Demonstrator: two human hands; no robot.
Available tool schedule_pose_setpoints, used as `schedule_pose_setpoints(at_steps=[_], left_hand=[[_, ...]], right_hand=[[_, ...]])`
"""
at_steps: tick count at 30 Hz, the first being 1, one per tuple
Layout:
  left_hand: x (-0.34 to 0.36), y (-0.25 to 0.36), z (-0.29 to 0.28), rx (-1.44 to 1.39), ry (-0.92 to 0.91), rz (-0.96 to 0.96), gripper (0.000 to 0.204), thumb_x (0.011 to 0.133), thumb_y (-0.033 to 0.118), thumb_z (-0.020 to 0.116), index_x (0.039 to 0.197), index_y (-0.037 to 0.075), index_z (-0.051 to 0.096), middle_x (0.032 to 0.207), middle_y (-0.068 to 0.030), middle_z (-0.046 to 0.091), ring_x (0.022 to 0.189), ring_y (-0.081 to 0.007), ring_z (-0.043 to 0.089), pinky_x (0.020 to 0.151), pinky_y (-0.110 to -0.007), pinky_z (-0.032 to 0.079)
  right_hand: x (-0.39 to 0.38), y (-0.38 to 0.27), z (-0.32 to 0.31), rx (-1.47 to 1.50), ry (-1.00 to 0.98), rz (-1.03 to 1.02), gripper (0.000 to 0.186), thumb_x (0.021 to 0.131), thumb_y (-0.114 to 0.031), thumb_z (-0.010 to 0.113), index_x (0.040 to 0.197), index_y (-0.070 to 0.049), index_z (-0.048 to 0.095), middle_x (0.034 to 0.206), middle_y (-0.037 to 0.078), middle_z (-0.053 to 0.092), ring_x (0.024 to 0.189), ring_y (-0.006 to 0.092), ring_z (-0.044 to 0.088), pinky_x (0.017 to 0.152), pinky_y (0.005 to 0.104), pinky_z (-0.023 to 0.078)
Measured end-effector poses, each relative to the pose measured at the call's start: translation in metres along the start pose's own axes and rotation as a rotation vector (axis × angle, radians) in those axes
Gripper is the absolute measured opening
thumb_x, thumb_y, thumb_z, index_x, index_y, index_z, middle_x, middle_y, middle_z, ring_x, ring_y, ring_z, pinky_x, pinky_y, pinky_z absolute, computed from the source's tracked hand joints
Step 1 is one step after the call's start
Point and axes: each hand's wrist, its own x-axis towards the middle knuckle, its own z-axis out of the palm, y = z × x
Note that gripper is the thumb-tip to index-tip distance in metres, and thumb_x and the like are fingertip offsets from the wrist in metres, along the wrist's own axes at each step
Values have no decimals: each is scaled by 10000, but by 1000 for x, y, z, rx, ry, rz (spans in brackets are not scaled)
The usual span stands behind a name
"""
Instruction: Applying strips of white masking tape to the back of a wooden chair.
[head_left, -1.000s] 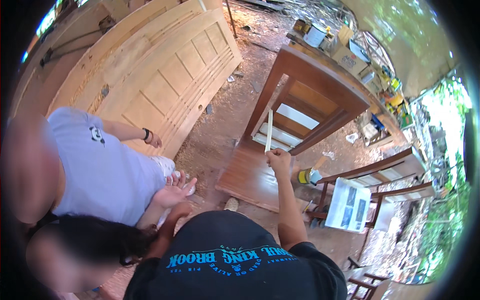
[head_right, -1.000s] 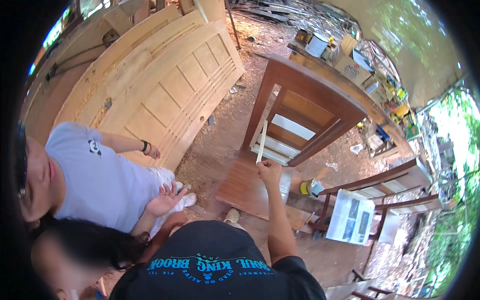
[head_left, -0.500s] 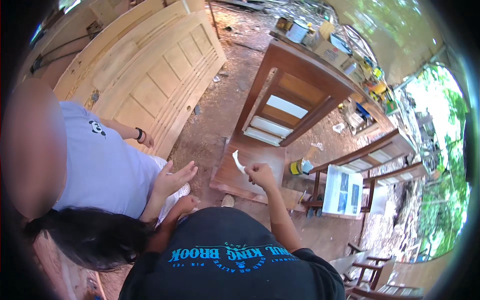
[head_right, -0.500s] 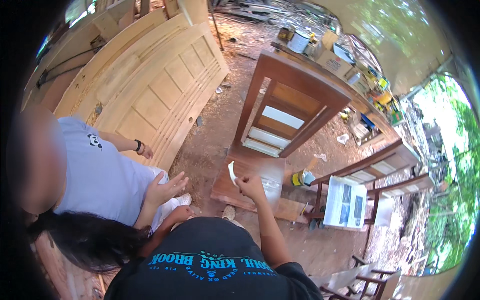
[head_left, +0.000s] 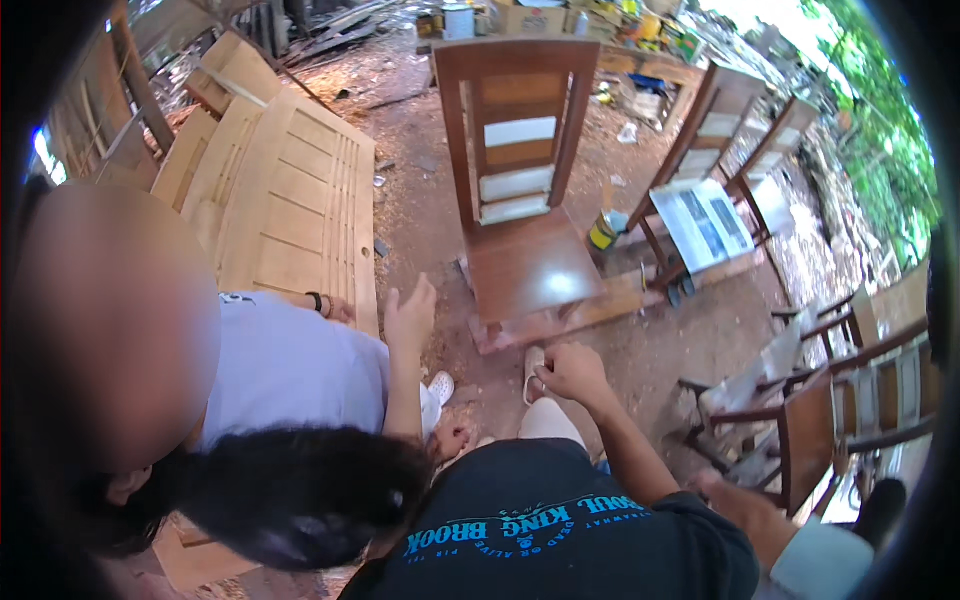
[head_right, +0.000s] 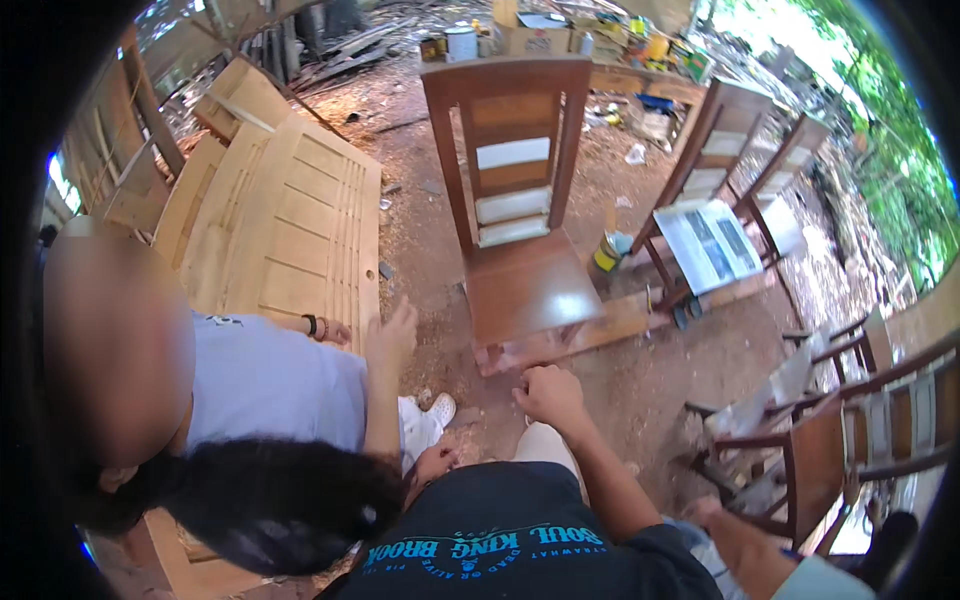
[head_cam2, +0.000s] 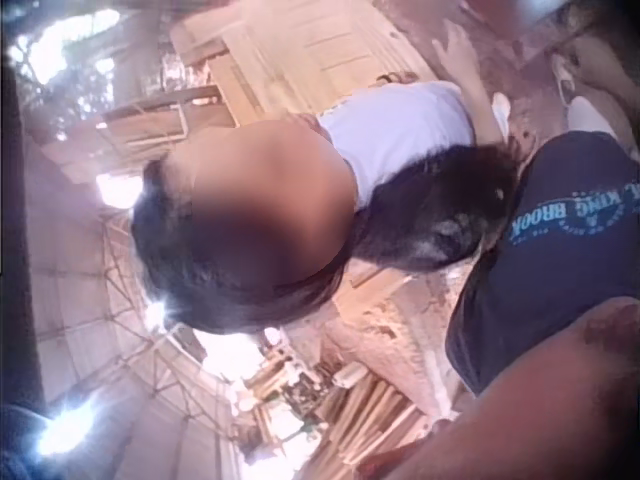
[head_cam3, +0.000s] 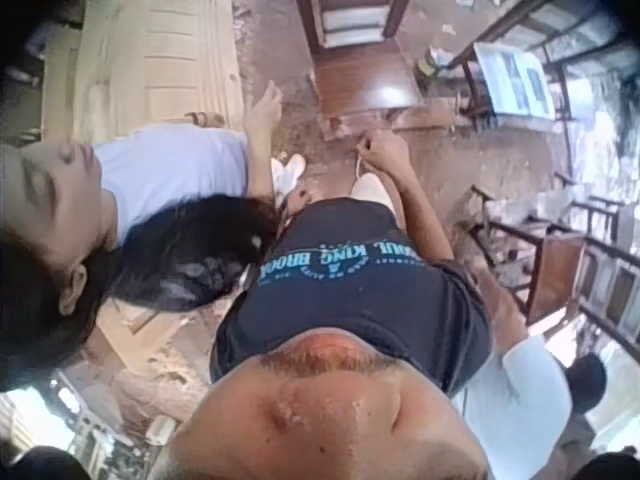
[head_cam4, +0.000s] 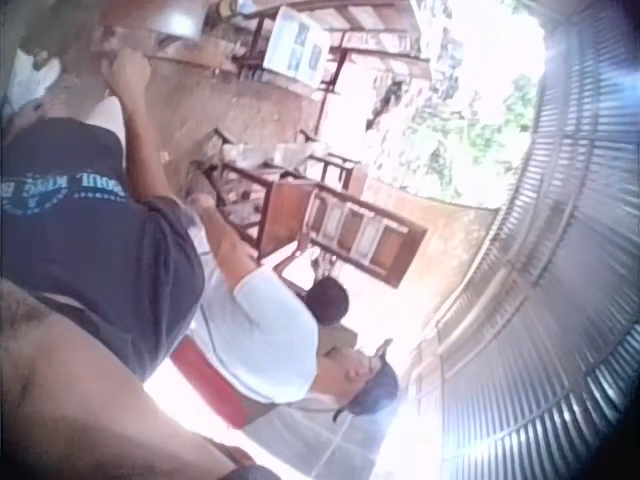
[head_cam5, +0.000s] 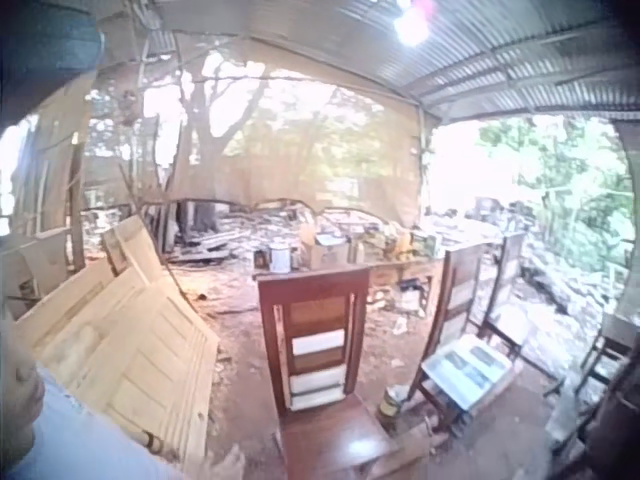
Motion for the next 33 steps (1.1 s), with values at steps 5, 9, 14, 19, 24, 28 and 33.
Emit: schedule_pose_setpoints(at_steps=[5,9,14,19,24,28,33], left_hand=[[-52,47,7,-48,-127,47,284,958,244,591,1030,-10,698,857,-99,716,750,-171,687,708,-332,547],[-57,35,12,-68,-204,108,294,959,239,595,1030,-33,683,900,-95,718,785,-175,689,710,-329,544],[-61,50,44,11,-281,111,320,952,238,601,1128,-24,653,963,-90,708,794,-177,685,690,-312,538],[-66,25,62,144,-415,115,295,983,291,582,1046,13,659,905,-79,697,745,-146,681,608,-291,517],[-104,8,85,262,-437,123,290,934,247,603,983,-15,718,837,-97,718,677,-157,677,579,-307,529],[-153,4,124,249,-450,231,282,930,254,616,978,-2,722,818,-74,711,670,-141,653,577,-292,509],[-204,-24,178,252,-599,237,235,933,215,603,937,14,724,815,-80,708,686,-163,664,604,-323,530]], right_hand=[[-83,-10,5,20,15,137,270,813,-342,661,823,-87,749,830,172,721,804,372,704,748,494,563],[-139,-31,-1,17,6,115,273,814,-336,647,798,-80,738,813,189,713,786,388,698,720,496,562],[-221,-38,0,71,3,128,308,825,-376,681,785,-71,707,779,176,701,740,393,674,668,503,524],[-317,-60,27,195,180,136,270,806,-321,684,755,-56,681,730,183,675,691,408,652,621,507,505],[-418,-90,49,288,276,306,255,788,-275,714,724,-41,635,709,176,641,705,399,632,624,496,479],[-500,-107,81,278,400,363,256,785,-270,729,721,-43,628,728,157,627,736,380,620,652,483,470],[-589,-134,115,215,487,578,250,779,-231,739,707,-29,611,737,151,607,754,362,608,671,465,466]])
